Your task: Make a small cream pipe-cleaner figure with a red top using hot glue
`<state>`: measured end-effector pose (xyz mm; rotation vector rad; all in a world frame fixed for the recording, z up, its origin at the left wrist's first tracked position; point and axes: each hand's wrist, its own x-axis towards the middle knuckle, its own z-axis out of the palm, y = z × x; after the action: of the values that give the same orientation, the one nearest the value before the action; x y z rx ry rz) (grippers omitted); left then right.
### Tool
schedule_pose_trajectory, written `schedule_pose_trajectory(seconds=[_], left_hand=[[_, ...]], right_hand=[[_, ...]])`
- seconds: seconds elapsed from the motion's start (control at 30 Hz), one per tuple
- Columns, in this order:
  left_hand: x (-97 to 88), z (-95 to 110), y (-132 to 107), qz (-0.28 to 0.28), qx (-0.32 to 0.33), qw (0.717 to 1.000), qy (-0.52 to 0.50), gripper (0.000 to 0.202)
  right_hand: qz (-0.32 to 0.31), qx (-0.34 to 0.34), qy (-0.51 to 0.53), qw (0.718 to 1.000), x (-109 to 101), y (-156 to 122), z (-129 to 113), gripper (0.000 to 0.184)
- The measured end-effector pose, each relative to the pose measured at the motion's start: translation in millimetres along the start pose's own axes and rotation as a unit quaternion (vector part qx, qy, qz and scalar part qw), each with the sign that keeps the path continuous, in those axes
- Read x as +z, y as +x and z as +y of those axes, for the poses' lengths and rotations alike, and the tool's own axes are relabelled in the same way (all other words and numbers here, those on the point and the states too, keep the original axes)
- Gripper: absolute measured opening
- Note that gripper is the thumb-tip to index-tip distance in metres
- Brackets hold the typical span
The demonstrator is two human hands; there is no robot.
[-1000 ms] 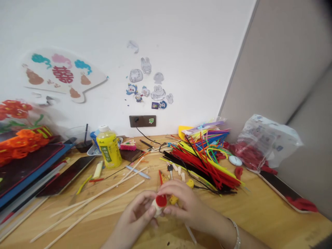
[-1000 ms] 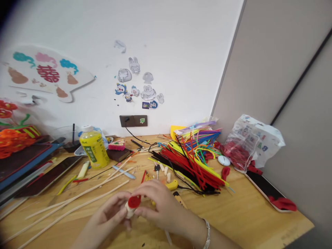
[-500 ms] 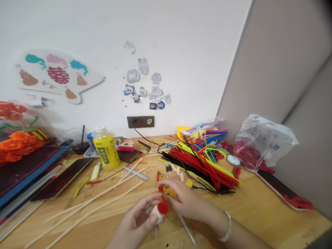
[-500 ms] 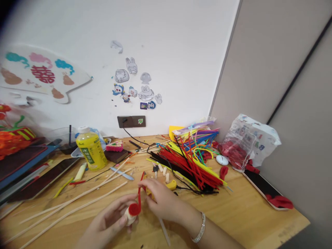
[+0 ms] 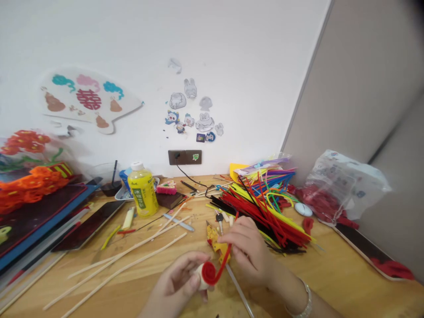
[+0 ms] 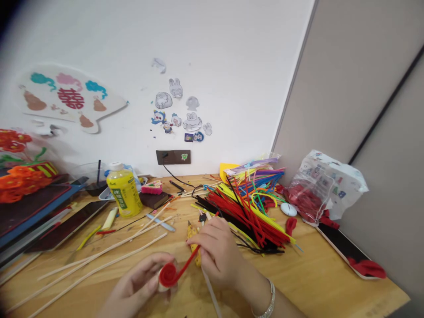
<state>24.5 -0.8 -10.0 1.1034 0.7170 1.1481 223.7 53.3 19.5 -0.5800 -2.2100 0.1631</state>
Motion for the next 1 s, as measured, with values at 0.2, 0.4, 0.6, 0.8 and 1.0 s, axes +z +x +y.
schedule_pose_trajectory(seconds=[0.2,0.4,0.6,0.8,1.0], left_hand=[[5.8,3.9,-0.1,0.038,-0.015,0.999,-0.020,0.034],[8.6,-2.3,4.7,0.050,-0.045,0.997,-0.024,0.036],[7.2,-1.6,5.7,0.037,-0.041,0.998,-0.023,0.035],[5.7,-1.2,6.2,0.036,-0.048,0.998,-0.014,0.033],[7.2,-1.3,5.0,0.043,-0.054,0.998,-0.009,0.034]], right_hand=[[-0.009,-0.031,0.030,0.999,-0.7,-0.2,-14.4,0.034],[-0.008,-0.047,0.096,0.994,15.0,-3.5,-21.3,0.026],[0.042,0.044,0.132,0.989,28.6,-8.0,-18.5,0.023],[0.033,0.053,0.134,0.989,32.8,-11.1,-17.8,0.019],[0.027,0.001,0.074,0.997,30.3,-10.9,-20.4,0.024]])
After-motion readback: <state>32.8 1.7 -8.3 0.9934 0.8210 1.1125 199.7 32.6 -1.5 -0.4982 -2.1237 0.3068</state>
